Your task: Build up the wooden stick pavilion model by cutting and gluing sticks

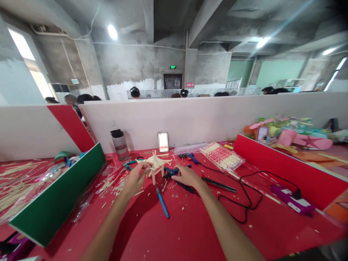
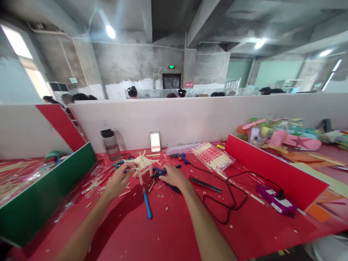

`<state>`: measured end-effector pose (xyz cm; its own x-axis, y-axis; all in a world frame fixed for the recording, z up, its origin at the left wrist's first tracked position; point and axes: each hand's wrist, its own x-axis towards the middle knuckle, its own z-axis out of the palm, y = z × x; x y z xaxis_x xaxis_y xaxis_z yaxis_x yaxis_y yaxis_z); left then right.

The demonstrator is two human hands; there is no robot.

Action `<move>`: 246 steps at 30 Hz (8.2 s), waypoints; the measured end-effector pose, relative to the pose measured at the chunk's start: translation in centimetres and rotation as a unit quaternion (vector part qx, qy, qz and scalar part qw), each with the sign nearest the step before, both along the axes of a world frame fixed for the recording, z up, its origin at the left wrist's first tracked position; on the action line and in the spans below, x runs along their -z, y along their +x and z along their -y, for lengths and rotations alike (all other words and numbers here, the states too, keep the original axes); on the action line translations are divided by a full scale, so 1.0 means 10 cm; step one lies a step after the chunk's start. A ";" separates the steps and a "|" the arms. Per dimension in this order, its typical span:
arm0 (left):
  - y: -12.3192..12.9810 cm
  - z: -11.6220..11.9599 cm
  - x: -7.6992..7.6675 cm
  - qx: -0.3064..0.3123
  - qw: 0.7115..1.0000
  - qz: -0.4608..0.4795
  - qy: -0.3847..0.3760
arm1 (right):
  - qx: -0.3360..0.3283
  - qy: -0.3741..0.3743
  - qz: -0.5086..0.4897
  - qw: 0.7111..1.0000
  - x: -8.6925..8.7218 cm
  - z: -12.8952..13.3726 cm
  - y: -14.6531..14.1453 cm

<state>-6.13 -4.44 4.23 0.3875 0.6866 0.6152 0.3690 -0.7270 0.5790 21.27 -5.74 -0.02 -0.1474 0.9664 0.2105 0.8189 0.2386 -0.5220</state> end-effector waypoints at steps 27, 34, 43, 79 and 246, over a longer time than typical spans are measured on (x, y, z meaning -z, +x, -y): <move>0.03 -0.01 0.09 0.009 1.000 0.007 0.003 | 0.055 -0.044 0.145 0.987 -0.02 0.04 -0.06; 0.05 0.02 0.07 0.017 1.000 0.001 0.011 | 0.084 -0.061 0.148 0.984 -0.03 0.05 -0.08; 0.03 -0.03 0.12 0.008 1.000 0.003 0.013 | 0.021 0.011 0.113 0.993 -0.25 0.25 -0.37; -0.04 -0.14 0.15 -0.028 0.991 0.121 -0.050 | 0.251 0.002 0.104 0.962 0.21 -0.19 0.62; 0.08 -0.01 0.10 -0.030 0.985 0.153 -0.079 | -0.092 0.116 -0.281 0.948 -0.23 0.15 -0.25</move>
<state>-5.36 -4.32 3.27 0.1576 0.7989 0.5805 0.1994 -0.6015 0.7736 18.80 -7.29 2.27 -0.1100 0.8534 0.5095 0.3601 0.5120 -0.7799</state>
